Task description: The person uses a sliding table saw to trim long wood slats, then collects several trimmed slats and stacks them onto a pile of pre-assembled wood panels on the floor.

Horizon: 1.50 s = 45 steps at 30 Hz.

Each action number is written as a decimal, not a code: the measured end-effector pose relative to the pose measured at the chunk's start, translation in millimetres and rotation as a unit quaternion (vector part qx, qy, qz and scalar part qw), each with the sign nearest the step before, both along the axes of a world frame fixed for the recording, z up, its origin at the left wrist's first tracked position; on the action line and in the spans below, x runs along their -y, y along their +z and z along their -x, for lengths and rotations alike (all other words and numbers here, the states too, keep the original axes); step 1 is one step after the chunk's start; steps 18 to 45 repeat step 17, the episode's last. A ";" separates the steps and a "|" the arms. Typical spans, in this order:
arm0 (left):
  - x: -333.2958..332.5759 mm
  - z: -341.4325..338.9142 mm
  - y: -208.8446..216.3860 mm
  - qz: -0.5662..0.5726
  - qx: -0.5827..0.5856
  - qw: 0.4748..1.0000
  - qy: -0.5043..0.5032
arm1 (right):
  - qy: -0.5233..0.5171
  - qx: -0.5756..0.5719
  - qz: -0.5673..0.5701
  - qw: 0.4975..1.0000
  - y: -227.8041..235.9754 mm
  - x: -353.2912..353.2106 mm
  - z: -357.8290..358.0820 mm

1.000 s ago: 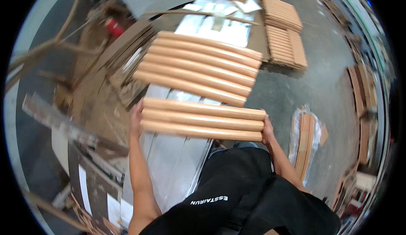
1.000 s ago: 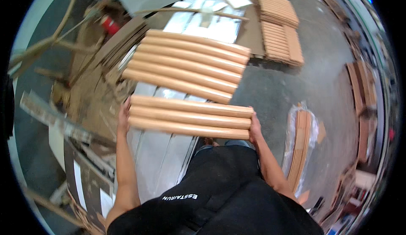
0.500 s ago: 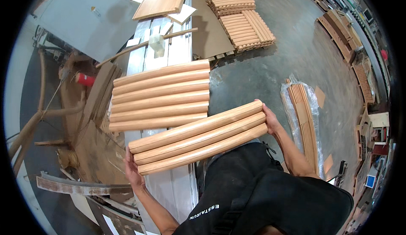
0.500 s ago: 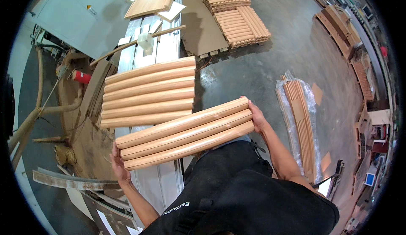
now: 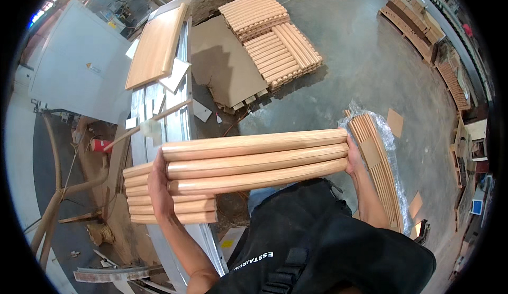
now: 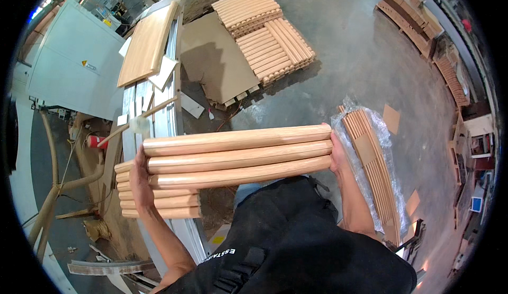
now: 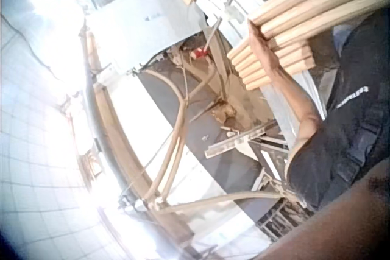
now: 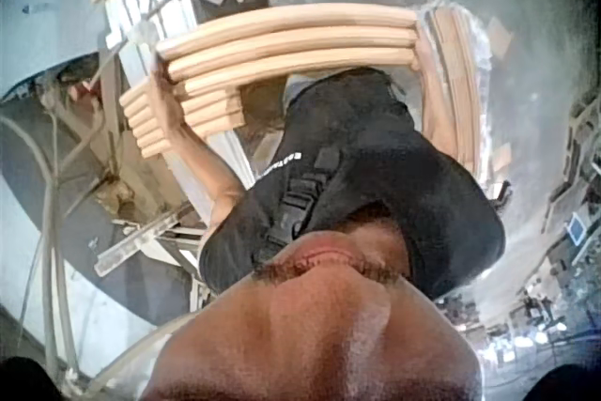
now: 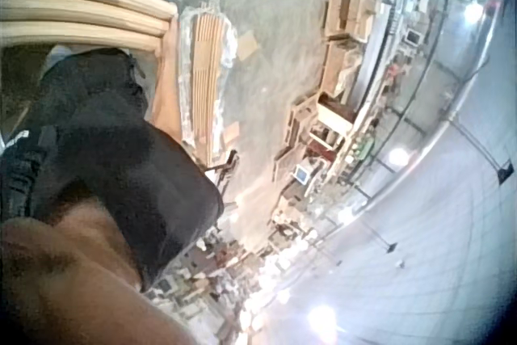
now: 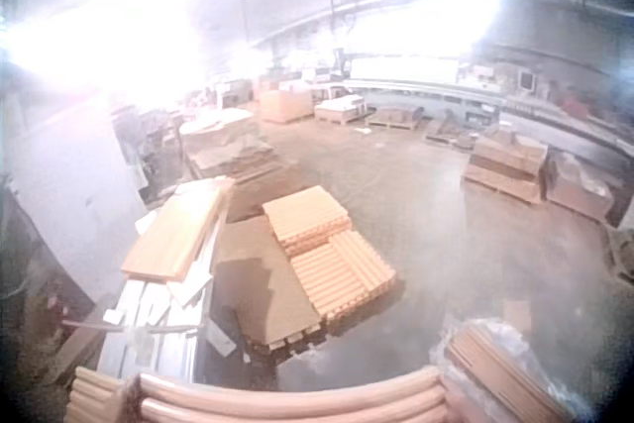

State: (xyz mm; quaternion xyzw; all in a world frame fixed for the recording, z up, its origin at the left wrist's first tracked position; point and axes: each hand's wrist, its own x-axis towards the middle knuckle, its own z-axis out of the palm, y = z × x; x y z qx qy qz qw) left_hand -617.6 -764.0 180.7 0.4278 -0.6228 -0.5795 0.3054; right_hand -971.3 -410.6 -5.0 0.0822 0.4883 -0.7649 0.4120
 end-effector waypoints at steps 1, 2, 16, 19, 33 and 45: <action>8.9 21.9 -2.6 -0.003 0.010 1.000 -0.022 | -0.014 0.009 0.007 1.000 -7.1 -3.8 15.6; 19.0 45.8 -5.2 -0.020 0.004 0.999 -0.040 | -0.026 0.008 0.004 1.000 -8.4 -4.8 28.0; 262.1 361.0 -164.8 -0.163 -0.011 0.968 -0.191 | -0.127 0.092 -0.068 0.985 -82.7 105.9 213.7; 284.5 388.7 -184.9 -0.180 -0.018 0.958 -0.221 | -0.115 0.042 -0.061 0.991 -93.9 118.9 227.7; 284.5 388.7 -184.9 -0.180 -0.018 0.958 -0.221 | -0.115 0.042 -0.061 0.991 -93.9 118.9 227.7; 284.5 388.7 -184.9 -0.180 -0.018 0.958 -0.221 | -0.115 0.042 -0.061 0.991 -93.9 118.9 227.7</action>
